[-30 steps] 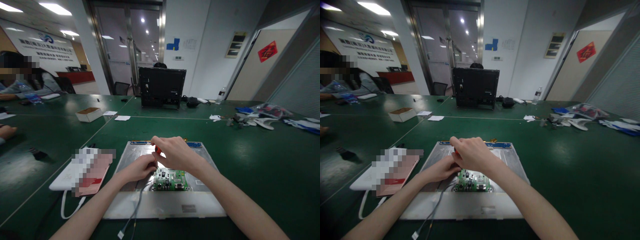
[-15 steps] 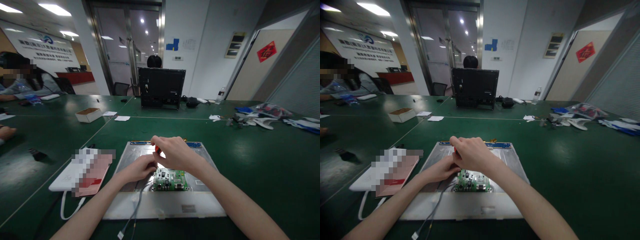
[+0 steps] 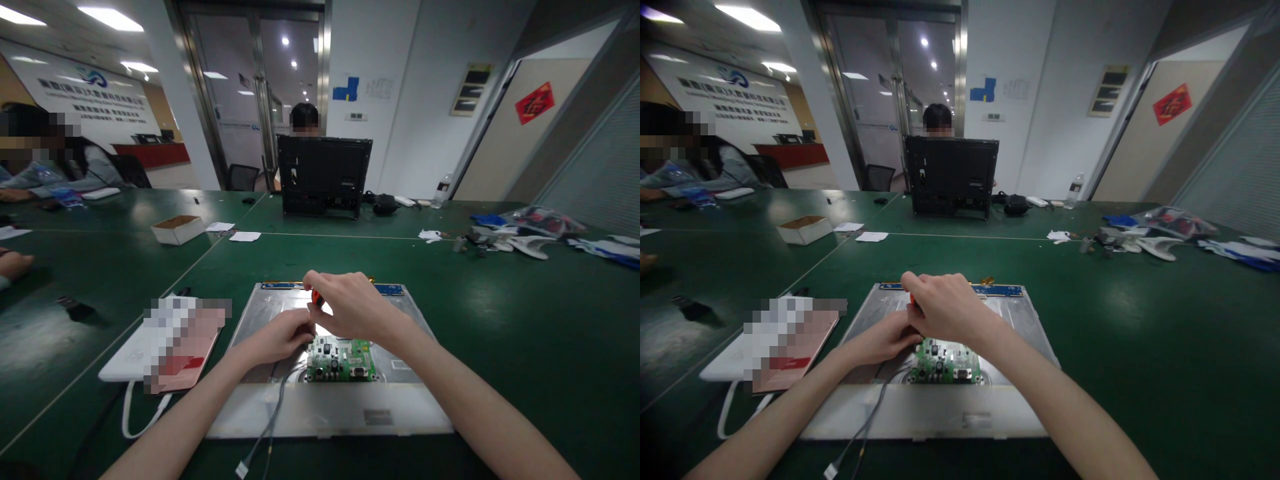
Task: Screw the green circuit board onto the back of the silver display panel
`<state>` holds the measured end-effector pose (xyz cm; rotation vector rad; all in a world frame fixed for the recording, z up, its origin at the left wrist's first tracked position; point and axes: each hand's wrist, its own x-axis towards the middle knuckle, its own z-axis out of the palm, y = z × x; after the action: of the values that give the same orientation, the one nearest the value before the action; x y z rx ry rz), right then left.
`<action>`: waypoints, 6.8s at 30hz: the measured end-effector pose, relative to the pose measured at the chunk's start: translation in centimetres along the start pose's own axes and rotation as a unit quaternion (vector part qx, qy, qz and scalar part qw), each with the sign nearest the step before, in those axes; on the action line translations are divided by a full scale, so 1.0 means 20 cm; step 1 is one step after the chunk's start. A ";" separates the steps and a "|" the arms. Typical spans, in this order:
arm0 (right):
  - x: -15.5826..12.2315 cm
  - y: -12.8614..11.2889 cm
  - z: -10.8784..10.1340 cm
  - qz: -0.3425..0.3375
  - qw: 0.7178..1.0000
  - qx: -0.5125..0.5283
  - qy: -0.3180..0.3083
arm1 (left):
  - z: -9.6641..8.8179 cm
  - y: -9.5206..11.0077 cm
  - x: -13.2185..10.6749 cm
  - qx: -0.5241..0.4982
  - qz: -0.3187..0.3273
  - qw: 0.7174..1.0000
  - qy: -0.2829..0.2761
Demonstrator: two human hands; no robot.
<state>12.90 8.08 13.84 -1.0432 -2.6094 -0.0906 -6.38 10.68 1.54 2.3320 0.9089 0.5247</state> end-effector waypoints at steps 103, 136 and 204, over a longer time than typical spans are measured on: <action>0.01 0.04 0.03 0.016 0.999 -0.030 -0.004 | -0.04 0.06 0.00 0.009 -0.006 1.000 -0.010; 0.00 0.02 -0.02 -0.003 1.000 0.011 -0.012 | -0.02 0.02 0.00 -0.007 0.000 1.000 0.000; -0.25 0.17 0.07 0.195 0.929 0.274 0.153 | -0.10 0.09 -0.10 0.122 -0.093 0.979 0.137</action>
<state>18.29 7.50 10.67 -1.1868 -1.9296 0.5000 -7.98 8.81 3.83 2.3916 1.3735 0.7008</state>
